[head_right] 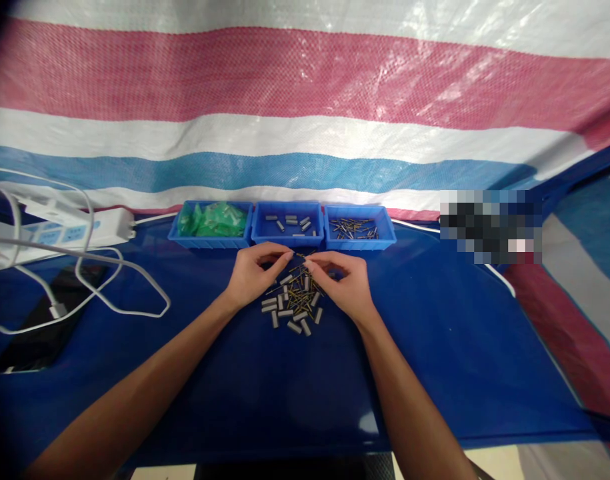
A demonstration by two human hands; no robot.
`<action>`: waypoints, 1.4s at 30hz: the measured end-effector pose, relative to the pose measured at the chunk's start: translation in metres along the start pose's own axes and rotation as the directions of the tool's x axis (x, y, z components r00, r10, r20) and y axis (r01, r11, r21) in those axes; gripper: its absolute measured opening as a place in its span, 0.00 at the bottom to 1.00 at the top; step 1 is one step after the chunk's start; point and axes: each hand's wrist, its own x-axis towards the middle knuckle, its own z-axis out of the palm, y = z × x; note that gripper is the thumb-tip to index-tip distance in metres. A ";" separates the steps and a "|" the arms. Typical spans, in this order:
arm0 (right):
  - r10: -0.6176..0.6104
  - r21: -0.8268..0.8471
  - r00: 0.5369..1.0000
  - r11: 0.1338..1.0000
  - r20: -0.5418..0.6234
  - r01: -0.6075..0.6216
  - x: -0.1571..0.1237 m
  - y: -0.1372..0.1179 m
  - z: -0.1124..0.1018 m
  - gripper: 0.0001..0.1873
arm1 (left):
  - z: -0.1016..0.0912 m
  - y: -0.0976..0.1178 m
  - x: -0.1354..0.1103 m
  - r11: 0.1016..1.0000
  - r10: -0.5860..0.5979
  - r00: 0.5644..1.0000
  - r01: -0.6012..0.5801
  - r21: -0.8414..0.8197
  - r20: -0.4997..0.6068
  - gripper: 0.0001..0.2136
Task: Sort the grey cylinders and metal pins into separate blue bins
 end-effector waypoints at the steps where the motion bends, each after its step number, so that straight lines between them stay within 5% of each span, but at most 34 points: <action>1: -0.015 0.012 0.998 1.000 -0.067 0.016 0.001 0.000 -0.002 0.09 | -0.001 0.002 0.000 0.995 0.071 0.997 -0.073 0.071 0.030 0.09; 4: -0.028 0.035 0.976 0.999 -0.214 0.036 0.007 0.003 -0.010 0.12 | -0.004 0.004 0.001 0.956 0.200 0.967 -0.228 0.185 0.160 0.10; 9: 0.025 0.052 0.960 0.999 -0.279 -0.011 0.012 0.011 -0.013 0.17 | -0.004 0.000 0.000 0.915 0.241 0.947 -0.295 0.274 0.215 0.11; 14: 0.037 0.058 0.970 0.998 -0.238 -0.024 0.011 0.011 -0.009 0.14 | -0.005 -0.008 0.000 0.895 0.210 0.963 -0.258 0.364 0.167 0.08; 23: 0.022 0.050 0.977 0.999 -0.214 -0.012 0.010 0.012 -0.008 0.10 | -0.012 -0.010 0.004 0.954 0.179 0.958 -0.225 0.197 0.227 0.03; 34: -0.004 0.024 0.977 1.000 -0.212 0.010 0.009 0.009 -0.007 0.08 | -0.011 -0.008 0.002 0.947 0.193 0.957 -0.240 0.216 0.218 0.08; 42: 0.012 0.029 0.987 1.000 -0.162 -0.007 0.006 0.006 -0.004 0.10 | -0.009 -0.005 0.000 0.999 -0.002 0.999 0.000 0.035 0.053 0.11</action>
